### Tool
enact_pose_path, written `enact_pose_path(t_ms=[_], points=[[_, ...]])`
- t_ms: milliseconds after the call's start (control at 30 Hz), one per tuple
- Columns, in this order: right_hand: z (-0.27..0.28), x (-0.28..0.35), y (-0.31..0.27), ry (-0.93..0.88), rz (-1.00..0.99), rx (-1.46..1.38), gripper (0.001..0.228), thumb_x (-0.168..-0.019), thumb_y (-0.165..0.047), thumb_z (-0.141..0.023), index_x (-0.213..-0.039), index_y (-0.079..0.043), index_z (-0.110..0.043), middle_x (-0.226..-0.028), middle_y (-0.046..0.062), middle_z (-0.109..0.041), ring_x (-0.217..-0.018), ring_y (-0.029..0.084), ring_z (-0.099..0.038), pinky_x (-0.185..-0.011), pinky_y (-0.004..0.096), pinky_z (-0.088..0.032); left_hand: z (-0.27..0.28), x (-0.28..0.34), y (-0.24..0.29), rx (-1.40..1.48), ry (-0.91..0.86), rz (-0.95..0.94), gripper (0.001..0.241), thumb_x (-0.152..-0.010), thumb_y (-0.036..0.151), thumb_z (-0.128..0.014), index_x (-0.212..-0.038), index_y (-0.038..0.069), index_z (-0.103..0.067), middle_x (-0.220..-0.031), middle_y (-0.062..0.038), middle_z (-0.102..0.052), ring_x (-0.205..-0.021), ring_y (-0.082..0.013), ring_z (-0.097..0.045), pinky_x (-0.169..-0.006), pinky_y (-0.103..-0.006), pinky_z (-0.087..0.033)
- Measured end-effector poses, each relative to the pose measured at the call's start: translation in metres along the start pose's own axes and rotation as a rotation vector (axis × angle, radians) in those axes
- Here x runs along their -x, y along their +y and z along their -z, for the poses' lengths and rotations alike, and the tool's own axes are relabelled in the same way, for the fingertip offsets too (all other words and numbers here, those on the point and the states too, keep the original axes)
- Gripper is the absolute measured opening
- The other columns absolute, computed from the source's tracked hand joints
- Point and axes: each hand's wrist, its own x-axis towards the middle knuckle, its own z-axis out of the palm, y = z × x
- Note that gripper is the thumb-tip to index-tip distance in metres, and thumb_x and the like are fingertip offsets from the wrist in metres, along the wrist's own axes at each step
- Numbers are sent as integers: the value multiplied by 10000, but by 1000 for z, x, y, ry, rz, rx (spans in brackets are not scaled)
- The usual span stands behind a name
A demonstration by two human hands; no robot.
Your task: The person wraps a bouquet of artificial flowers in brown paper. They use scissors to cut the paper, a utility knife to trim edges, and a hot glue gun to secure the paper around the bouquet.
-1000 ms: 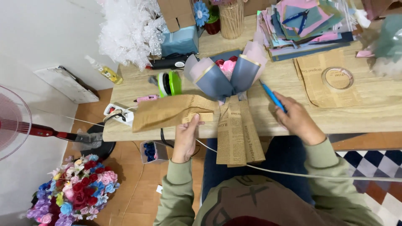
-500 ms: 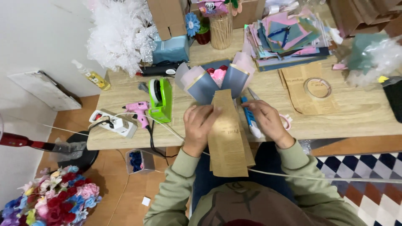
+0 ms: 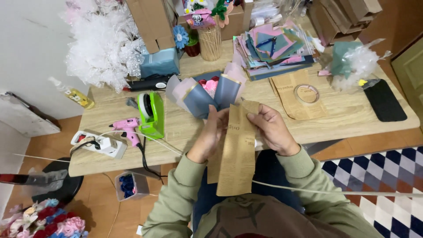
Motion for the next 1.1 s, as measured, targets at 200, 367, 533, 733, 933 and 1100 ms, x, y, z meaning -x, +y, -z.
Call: enact_pose_path(t_ms=[200,367,533,733,933,1100], points=[[-3,6,-10,-25,128,126,177,-911,66,-705,-803,-37,-610,-575,-34,-540,-529,29,-531,-504,139,-421,-4,-21,-7,273,50,-5,291,-891,59,-751,-1133,45,-590,-920,-81,-668,-797,-261,-735,-656,-413,-631],[39,-3,-3,-51,250,389,176,-901,34,-741,-854,-46,-592,-594,-10,-549,-540,32,-533,-511,146,-396,-17,-18,0,150,176,-198,242,-882,20,-741,-1052,27,-569,-819,-85,-650,-713,-203,-708,-584,-319,-608],[35,-16,-45,-158,505,646,499,-868,28,-774,-1334,-11,-603,-1202,144,-685,-981,195,-693,-764,286,-532,-15,-19,-7,31,163,-219,230,-907,52,-729,-1064,28,-563,-793,-108,-665,-683,-194,-703,-547,-315,-592],[15,-19,-86,-536,849,1282,149,-966,-135,-687,-1067,-99,-790,-1332,174,-651,-1264,403,-559,-998,500,-455,-14,-21,-12,-17,111,-169,245,-894,51,-718,-1085,9,-570,-817,-96,-653,-693,-188,-687,-555,-299,-591],[15,-19,-97,-630,698,1342,126,-926,-102,-689,-1002,-106,-789,-1317,137,-675,-1309,378,-549,-1037,525,-438,-7,-29,-21,-19,94,-141,238,-897,51,-709,-1090,7,-576,-811,-104,-657,-673,-193,-696,-533,-303,-595],[20,-25,-91,-678,581,1230,103,-960,-159,-692,-1005,-99,-762,-1104,113,-735,-1165,324,-656,-987,477,-492,-1,-30,-27,-54,59,-102,299,-849,48,-756,-1090,21,-582,-828,-108,-662,-711,-192,-686,-563,-310,-591]])
